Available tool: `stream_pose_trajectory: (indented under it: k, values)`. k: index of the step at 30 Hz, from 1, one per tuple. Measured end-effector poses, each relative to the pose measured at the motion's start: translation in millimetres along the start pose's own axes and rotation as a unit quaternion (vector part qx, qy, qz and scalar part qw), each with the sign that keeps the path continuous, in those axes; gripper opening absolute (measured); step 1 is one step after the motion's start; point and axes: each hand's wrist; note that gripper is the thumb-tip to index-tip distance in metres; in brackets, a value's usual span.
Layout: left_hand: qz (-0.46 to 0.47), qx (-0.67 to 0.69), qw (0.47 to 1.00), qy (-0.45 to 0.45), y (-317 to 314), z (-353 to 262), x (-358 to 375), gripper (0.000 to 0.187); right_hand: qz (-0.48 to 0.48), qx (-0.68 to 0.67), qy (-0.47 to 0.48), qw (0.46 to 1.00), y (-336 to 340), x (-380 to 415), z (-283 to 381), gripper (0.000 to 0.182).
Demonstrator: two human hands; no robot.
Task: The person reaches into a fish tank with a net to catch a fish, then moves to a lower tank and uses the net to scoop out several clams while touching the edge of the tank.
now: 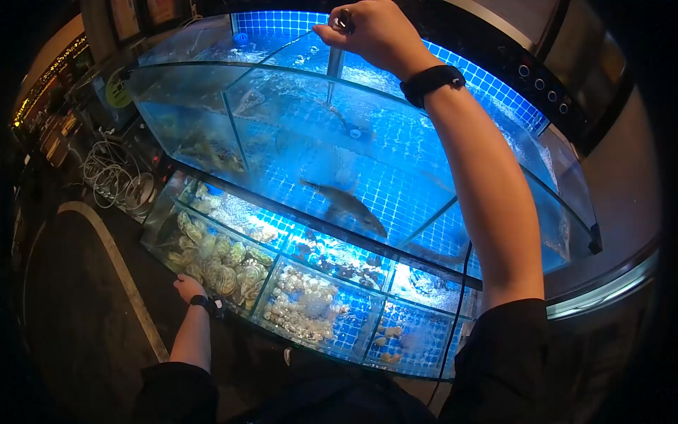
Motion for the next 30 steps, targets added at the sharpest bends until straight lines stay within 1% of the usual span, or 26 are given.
stream_pose_trajectory:
  k: [2,4,7,11,12,14,16,18,20,21,22,24,26,28,30]
  values:
    - [0.004,0.000,1.000,0.002,2,-1,0,0.047,-0.007,0.009,0.000,1.000,2,0,3,0.029]
    - [0.010,-0.020,1.000,0.000,6,-7,4,0.046,-0.044,-0.004,0.057,0.997,4,0,6,0.023]
    - [0.004,-0.030,1.000,0.008,5,-6,4,0.045,-0.033,0.003,0.100,0.994,9,-2,12,0.024]
    - [-0.010,-0.015,1.000,0.013,4,-3,5,0.044,-0.067,-0.007,0.130,0.989,28,-8,21,0.022]
    - [-0.004,-0.016,1.000,0.006,4,-1,4,0.043,-0.070,-0.006,0.133,0.989,38,-11,23,0.022]
    - [-0.001,-0.009,1.000,-0.005,2,-3,2,0.042,-0.071,0.021,0.110,0.991,59,-14,27,0.021]
    - [0.000,-0.015,1.000,0.008,4,-4,5,0.042,-0.099,0.014,0.119,0.988,76,-13,36,0.019]
    - [0.001,-0.008,1.000,0.007,7,-5,7,0.042,-0.122,0.040,0.109,0.986,97,-10,55,0.017]
    - [-0.004,-0.008,1.000,0.007,4,-3,7,0.042,-0.145,0.079,0.117,0.979,113,-8,68,0.015]
    - [-0.003,-0.007,1.000,0.008,8,-5,9,0.042,-0.153,0.099,0.102,0.978,119,-5,75,0.014]
    - [0.003,0.002,1.000,0.017,11,-8,11,0.041,-0.166,0.110,0.116,0.973,122,-3,79,0.013]
    - [0.012,0.016,0.999,0.030,11,-7,11,0.041,-0.159,0.110,0.108,0.975,126,0,93,0.012]
    - [0.005,0.017,1.000,-0.009,-1,6,3,0.039,-0.137,0.120,0.174,0.968,122,1,102,0.012]
    - [0.012,0.038,0.999,-0.001,3,1,5,0.039,-0.130,0.137,0.166,0.968,121,1,112,0.011]
    - [0.032,0.045,0.998,0.012,21,-9,12,0.039,-0.168,0.159,0.135,0.963,123,-4,119,0.010]
Point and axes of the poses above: each hand's wrist, its own x-axis away from the middle knuckle, its own y-axis out of the back of the hand, z = x × y, and after that the axes turned 10 degrees about -z, right-handed
